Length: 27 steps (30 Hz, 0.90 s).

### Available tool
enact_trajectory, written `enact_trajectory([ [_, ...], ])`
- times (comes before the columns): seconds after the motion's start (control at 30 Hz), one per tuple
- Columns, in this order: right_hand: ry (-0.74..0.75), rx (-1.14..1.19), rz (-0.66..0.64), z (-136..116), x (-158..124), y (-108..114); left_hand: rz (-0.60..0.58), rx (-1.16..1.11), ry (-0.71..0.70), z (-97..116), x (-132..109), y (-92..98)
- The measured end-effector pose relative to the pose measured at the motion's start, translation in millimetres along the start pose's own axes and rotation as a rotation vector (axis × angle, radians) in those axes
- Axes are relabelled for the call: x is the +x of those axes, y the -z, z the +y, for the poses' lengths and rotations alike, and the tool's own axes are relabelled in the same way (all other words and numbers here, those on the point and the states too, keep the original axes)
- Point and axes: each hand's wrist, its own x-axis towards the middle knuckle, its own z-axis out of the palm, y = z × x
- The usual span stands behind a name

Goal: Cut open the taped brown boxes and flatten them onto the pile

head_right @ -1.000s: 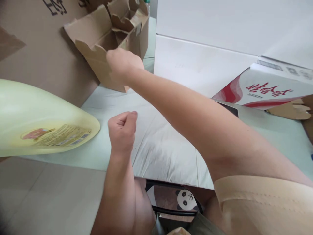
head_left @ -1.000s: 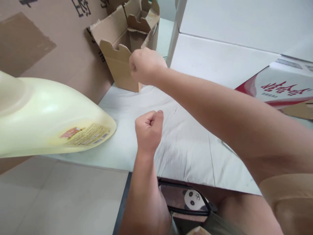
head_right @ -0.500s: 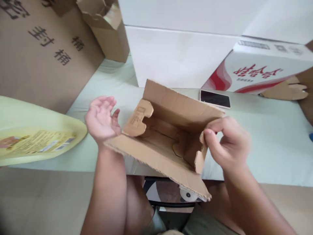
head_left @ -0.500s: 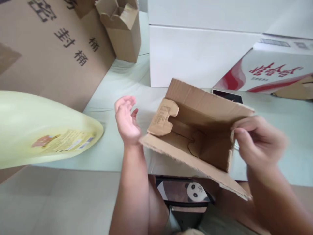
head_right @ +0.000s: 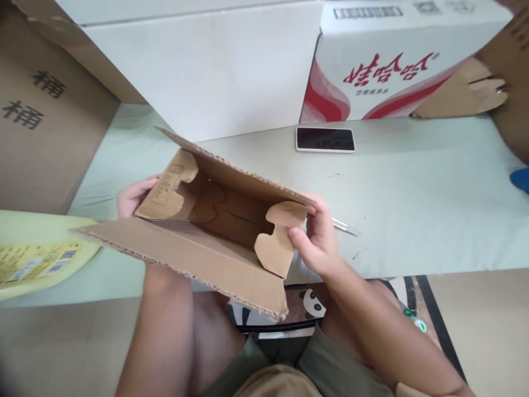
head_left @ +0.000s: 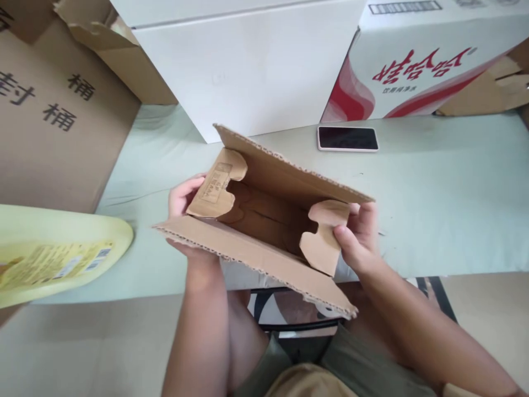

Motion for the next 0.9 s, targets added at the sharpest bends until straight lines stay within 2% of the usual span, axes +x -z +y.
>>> enact_trajectory([
  [0.17, 0.075, 0.148, -0.056, -2.4, -2.3, 2.1, 0.008, 0.079, 0.024, 8.7, -2.0, -6.1],
  [0.27, 0.08, 0.177, -0.129, -3.8, -1.8, 1.4, 0.018, 0.172, 0.181, 7.7, 1.2, -3.3],
  [0.33, 0.074, 0.103, -0.137, -4.8, -1.4, 0.4, 0.042, 0.207, 0.283, 4.6, 3.5, 0.3],
  [0.4, 0.069, 0.022, -0.123, -5.6, -1.2, -0.8, 0.042, 0.246, 0.318, 1.8, 5.2, 3.4],
  [0.47, 0.063, -0.002, -0.107, -5.9, -0.9, -1.9, 0.001, 0.296, 0.279, 0.9, 6.0, 5.5],
  [0.67, 0.092, 0.072, -0.11, -6.4, 3.9, -2.9, -0.218, 0.372, 0.096, 10.4, 7.3, 8.5],
  [0.77, 0.102, 0.086, -0.115, -8.4, 6.3, -2.5, -0.281, 0.404, 0.096, 16.1, 9.3, 8.7],
  [0.9, 0.079, 0.037, -0.107, -8.9, 5.0, -4.3, -0.264, 0.456, 0.142, 18.8, 10.1, 7.5],
])
